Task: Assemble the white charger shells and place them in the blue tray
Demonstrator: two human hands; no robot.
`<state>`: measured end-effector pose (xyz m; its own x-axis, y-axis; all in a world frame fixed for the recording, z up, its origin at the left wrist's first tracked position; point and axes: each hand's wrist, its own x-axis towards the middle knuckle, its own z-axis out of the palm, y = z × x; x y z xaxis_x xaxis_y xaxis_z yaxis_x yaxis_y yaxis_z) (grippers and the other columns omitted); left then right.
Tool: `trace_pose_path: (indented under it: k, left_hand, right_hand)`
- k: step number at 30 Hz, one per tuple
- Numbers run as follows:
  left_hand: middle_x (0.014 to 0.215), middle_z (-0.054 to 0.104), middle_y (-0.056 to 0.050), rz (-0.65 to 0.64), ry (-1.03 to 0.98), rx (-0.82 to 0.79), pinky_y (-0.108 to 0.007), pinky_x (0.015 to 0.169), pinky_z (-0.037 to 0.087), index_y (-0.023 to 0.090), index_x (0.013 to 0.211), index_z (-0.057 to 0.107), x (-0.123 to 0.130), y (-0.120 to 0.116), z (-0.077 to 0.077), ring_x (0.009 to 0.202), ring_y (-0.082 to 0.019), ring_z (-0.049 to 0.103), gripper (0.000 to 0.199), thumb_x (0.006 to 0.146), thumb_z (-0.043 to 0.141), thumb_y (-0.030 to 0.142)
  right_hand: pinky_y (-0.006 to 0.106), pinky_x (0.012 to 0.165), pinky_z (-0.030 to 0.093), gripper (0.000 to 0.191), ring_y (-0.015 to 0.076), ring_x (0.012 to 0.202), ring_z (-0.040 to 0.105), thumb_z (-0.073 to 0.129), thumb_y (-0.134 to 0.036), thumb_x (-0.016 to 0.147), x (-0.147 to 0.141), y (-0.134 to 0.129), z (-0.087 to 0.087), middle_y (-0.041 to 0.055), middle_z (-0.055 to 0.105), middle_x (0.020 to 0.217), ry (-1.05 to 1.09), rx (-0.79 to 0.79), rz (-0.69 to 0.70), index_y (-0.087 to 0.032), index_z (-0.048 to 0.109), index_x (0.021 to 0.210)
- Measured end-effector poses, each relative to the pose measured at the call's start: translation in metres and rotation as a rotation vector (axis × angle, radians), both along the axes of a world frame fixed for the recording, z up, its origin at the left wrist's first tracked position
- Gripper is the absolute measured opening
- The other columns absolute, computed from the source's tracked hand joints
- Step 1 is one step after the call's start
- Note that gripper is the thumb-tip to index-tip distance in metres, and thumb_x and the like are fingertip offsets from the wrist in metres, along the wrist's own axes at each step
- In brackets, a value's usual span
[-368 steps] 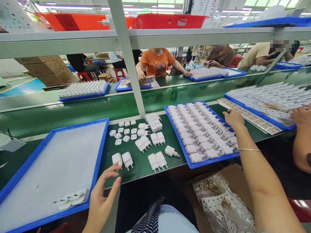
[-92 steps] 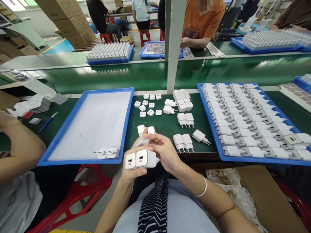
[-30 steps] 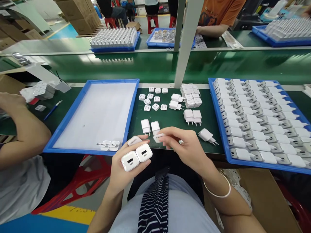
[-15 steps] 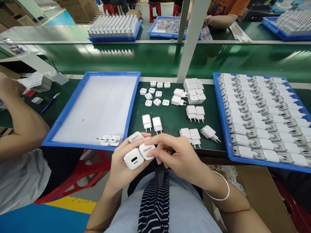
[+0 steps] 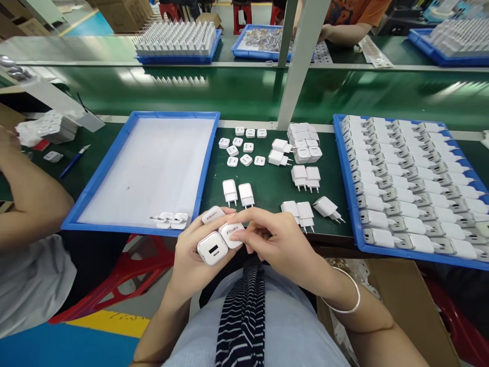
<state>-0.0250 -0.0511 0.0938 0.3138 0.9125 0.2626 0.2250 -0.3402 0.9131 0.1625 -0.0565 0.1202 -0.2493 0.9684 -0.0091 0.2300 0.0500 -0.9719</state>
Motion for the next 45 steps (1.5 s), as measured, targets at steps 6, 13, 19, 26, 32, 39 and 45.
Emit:
trace_pose_path:
  k: [6, 13, 19, 26, 32, 39, 45]
  left_hand:
    - [0.12, 0.064, -0.009, -0.009, 0.012, -0.015, -0.033, 0.092, 0.056, 0.024, 0.119, 0.068, 0.0, 0.0, -0.001, 0.107, -0.022, 0.066, 0.043, 0.077, 0.075, 0.015]
    - [0.121, 0.064, -0.009, -0.017, 0.046, 0.011, -0.034, 0.091, 0.057, 0.025, 0.12, 0.067, -0.001, 0.001, -0.001, 0.107, -0.022, 0.065, 0.043, 0.079, 0.074, 0.016]
    - [0.123, 0.063, -0.009, -0.033, 0.078, 0.026, -0.033, 0.092, 0.056, 0.024, 0.122, 0.066, -0.002, 0.001, -0.001, 0.108, -0.021, 0.065, 0.046, 0.078, 0.074, 0.015]
    - [0.125, 0.062, -0.009, -0.024, 0.097, 0.035, -0.035, 0.094, 0.056, 0.025, 0.122, 0.066, -0.002, -0.002, -0.003, 0.11, -0.023, 0.065, 0.046, 0.078, 0.073, 0.014]
    - [0.12, 0.065, -0.009, -0.009, 0.017, 0.018, -0.034, 0.091, 0.057, 0.023, 0.118, 0.067, -0.002, 0.0, -0.004, 0.105, -0.021, 0.067, 0.044, 0.076, 0.076, 0.015]
    - [0.111, 0.071, -0.009, -0.216, -0.003, -0.081, -0.034, 0.087, 0.057, 0.021, 0.112, 0.07, -0.004, 0.005, 0.003, 0.101, -0.023, 0.068, 0.04, 0.073, 0.08, 0.021]
    - [0.105, 0.071, -0.007, -0.287, 0.032, -0.116, -0.032, 0.086, 0.056, 0.022, 0.11, 0.072, -0.003, 0.001, 0.008, 0.098, -0.022, 0.068, 0.038, 0.073, 0.079, 0.02]
  right_hand:
    - [0.017, 0.044, 0.04, 0.012, 0.0056, 0.043, 0.048, 0.066, -0.025, 0.089, 0.001, 0.0, 0.001, -0.0061, 0.059, 0.055, -0.036, -0.018, 0.001, -0.02, 0.07, 0.1]
    - [0.017, 0.047, 0.041, 0.013, 0.0064, 0.044, 0.049, 0.067, -0.025, 0.089, 0.001, 0.001, 0.001, -0.007, 0.059, 0.054, -0.019, -0.096, 0.022, -0.021, 0.066, 0.102]
    - [0.017, 0.043, 0.038, 0.02, 0.0066, 0.043, 0.048, 0.07, -0.025, 0.086, 0.002, 0.003, 0.004, -0.0085, 0.062, 0.056, 0.01, -0.207, 0.032, -0.024, 0.057, 0.101]
    - [0.018, 0.043, 0.036, 0.022, 0.0075, 0.043, 0.047, 0.069, -0.03, 0.087, 0.004, 0.004, 0.005, -0.0078, 0.061, 0.056, 0.007, -0.25, 0.061, -0.023, 0.051, 0.096]
    - [0.02, 0.045, 0.023, 0.029, 0.0064, 0.043, 0.029, 0.074, -0.033, 0.083, 0.006, 0.006, -0.013, -0.0141, 0.034, 0.047, -0.084, -0.155, 0.007, -0.022, 0.052, 0.099]
    - [0.022, 0.055, 0.037, 0.028, 0.0088, 0.058, 0.045, 0.067, -0.043, 0.088, 0.008, 0.023, -0.025, -0.0062, 0.05, 0.065, 0.234, -0.107, 0.088, -0.02, 0.06, 0.102]
    - [0.022, 0.055, 0.043, 0.023, 0.0111, 0.062, 0.056, 0.076, -0.038, 0.079, 0.007, 0.043, -0.009, 0.0004, 0.064, 0.07, 0.094, -0.237, 0.224, -0.015, 0.07, 0.078]
